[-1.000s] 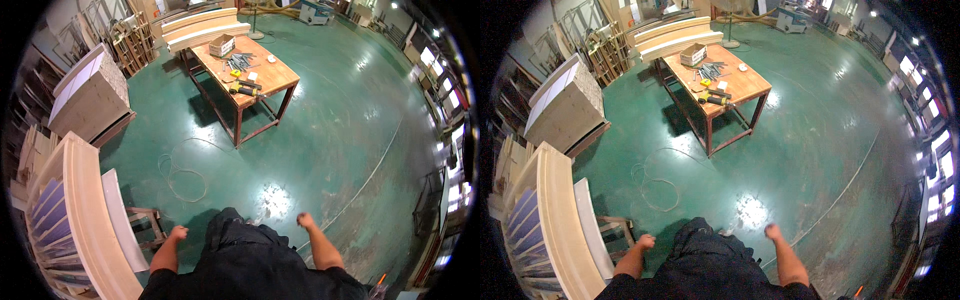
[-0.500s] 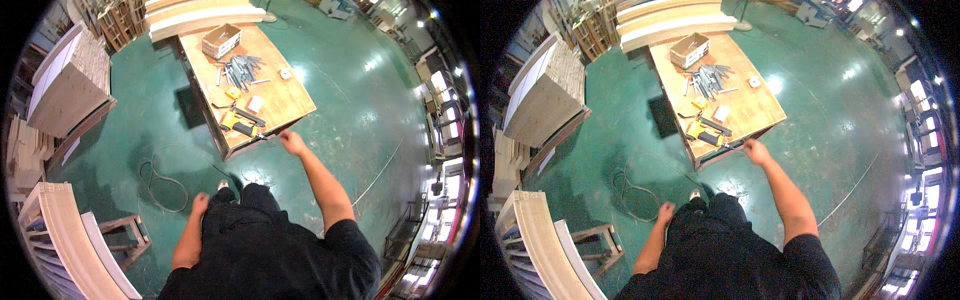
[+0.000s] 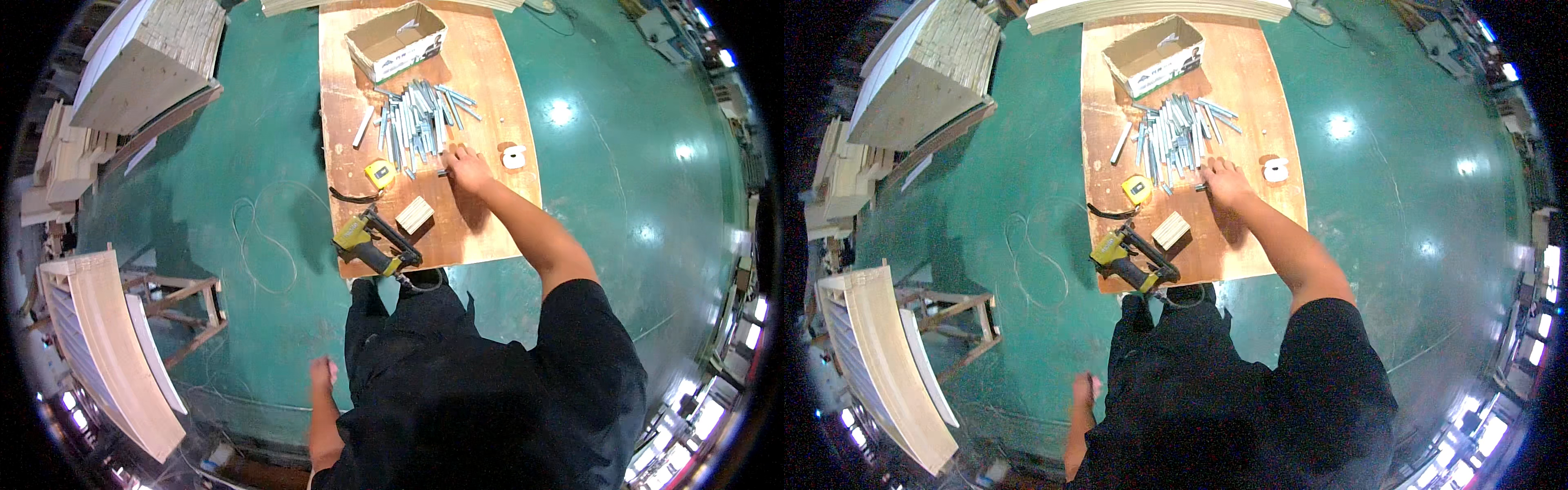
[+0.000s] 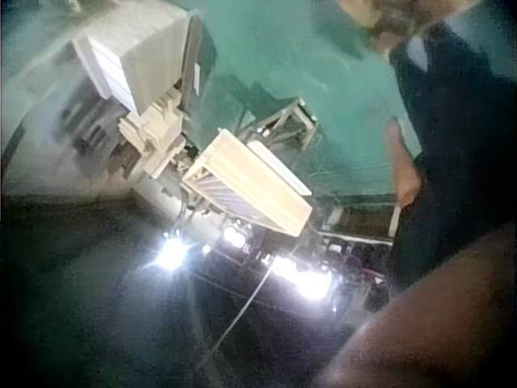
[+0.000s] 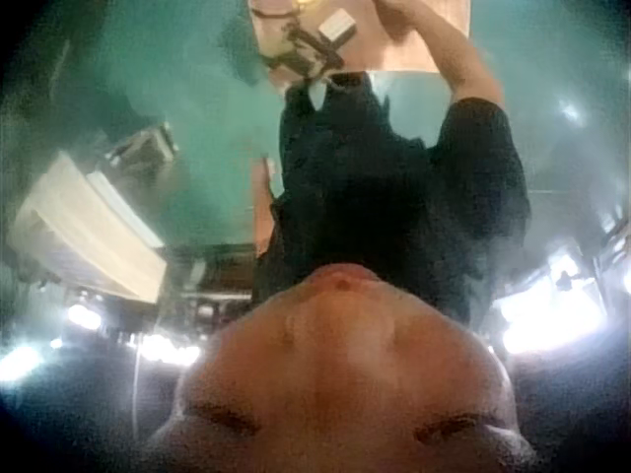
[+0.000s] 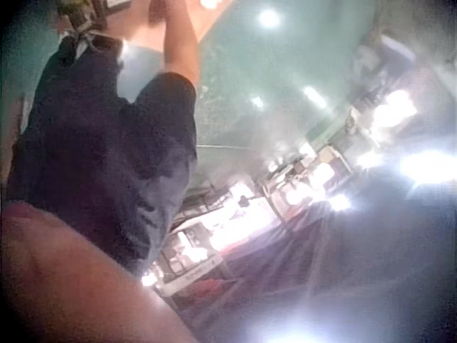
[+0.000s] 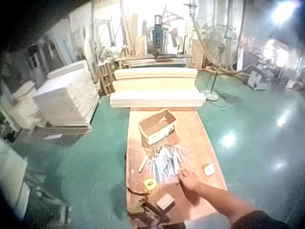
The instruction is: The person assembles a wooden furniture frame using a pneumatic nail gun. They attach small wooden blocks to the frame's edges and then place long white panels into the frame's slots.
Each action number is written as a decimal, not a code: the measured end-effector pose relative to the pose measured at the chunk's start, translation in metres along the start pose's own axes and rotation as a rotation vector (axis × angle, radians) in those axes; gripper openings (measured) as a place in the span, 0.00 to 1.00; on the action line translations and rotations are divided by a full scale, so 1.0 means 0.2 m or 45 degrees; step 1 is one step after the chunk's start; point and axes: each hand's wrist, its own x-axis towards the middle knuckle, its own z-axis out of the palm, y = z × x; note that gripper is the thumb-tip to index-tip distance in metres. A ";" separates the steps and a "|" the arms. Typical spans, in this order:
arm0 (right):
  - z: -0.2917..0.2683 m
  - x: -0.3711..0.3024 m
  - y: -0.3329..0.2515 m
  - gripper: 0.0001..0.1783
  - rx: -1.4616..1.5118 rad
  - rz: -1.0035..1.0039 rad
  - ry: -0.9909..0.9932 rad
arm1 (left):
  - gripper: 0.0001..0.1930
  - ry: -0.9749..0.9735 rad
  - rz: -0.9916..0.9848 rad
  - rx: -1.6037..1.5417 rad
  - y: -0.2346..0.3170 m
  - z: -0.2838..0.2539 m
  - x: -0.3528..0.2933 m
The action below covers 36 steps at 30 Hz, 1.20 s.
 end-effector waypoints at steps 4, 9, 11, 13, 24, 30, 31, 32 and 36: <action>-0.17 0.03 0.14 0.20 0.327 0.076 -0.078 | 0.11 -0.112 0.046 0.383 -0.38 0.17 -0.46; -0.15 0.41 0.46 0.23 0.631 0.492 0.579 | 0.13 -0.028 0.379 0.481 -0.24 0.39 -0.69; -0.19 0.51 0.54 0.27 0.590 0.584 0.403 | 0.12 -0.024 0.215 0.202 -0.16 0.37 -0.61; -0.26 0.57 0.49 0.30 0.479 0.533 0.190 | 0.12 -0.008 0.078 -0.030 -0.01 0.42 -0.65; -0.21 0.46 0.39 0.22 0.363 0.537 0.019 | 0.13 -0.038 -0.013 -0.086 -0.17 0.53 -0.66; -0.15 0.46 0.43 0.19 0.322 0.497 0.174 | 0.14 -0.088 -0.029 -0.135 -0.33 0.56 -0.68; -0.16 0.47 0.43 0.19 0.328 0.504 0.181 | 0.14 -0.079 -0.037 -0.157 -0.34 0.56 -0.68; -0.17 0.48 0.43 0.19 0.318 0.509 0.122 | 0.14 -0.071 -0.043 -0.178 -0.35 0.56 -0.69; -0.39 0.39 0.32 0.20 0.272 0.488 -0.023 | 0.14 -0.037 -0.099 -0.256 -0.38 0.58 -0.71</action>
